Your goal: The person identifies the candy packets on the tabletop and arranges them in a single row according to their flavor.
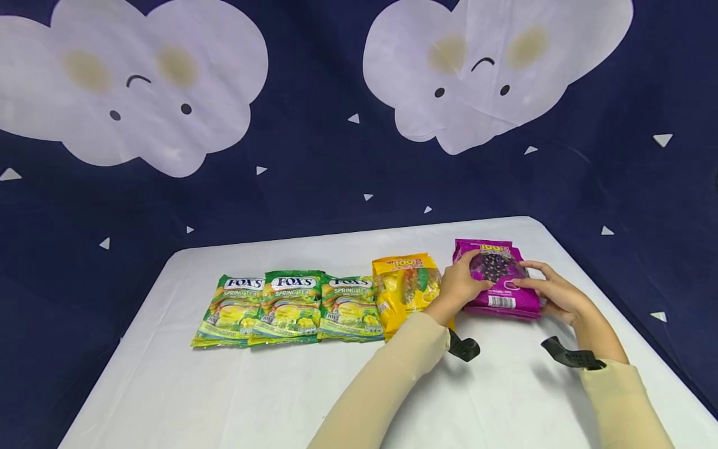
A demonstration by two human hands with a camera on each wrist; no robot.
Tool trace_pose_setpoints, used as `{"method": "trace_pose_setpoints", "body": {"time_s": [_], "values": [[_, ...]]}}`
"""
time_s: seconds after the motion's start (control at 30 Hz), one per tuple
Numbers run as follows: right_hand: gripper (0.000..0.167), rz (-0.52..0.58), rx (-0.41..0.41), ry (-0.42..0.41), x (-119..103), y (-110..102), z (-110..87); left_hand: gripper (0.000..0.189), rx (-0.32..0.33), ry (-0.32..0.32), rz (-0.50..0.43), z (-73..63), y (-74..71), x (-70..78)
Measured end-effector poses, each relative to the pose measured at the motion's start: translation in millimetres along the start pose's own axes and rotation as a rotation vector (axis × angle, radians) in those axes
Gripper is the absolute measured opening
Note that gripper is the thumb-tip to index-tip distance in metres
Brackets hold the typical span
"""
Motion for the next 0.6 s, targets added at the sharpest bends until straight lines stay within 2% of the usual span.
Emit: {"method": "trace_pose_setpoints", "body": {"time_s": [0.13, 0.3, 0.43, 0.6], "values": [[0.040, 0.080, -0.015, 0.005, 2, 0, -0.3, 0.066, 0.041, -0.029, -0.046, 0.0, 0.4, -0.6], [0.037, 0.133, -0.026, 0.004, 0, 2, -2.8, 0.065, 0.078, -0.034, -0.074, 0.1, -0.7, 0.1], [0.035, 0.193, -0.036, 0.009, -3, 6, -5.9, 0.064, 0.089, -0.036, -0.088, 1.7, -2.3, -1.4], [0.035, 0.218, -0.042, -0.006, -4, 10, -11.2, 0.063, 0.084, -0.018, -0.098, 0.4, -5.0, -3.2]]}}
Point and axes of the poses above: each hand's wrist, its own z-axis towards the middle knuckle, its own y-axis out of the palm, x = y × z, the point moved 1 cm from there along z, towards the middle knuckle, and after that the axes turned 1 degree about -x, right-handed, at the moved point
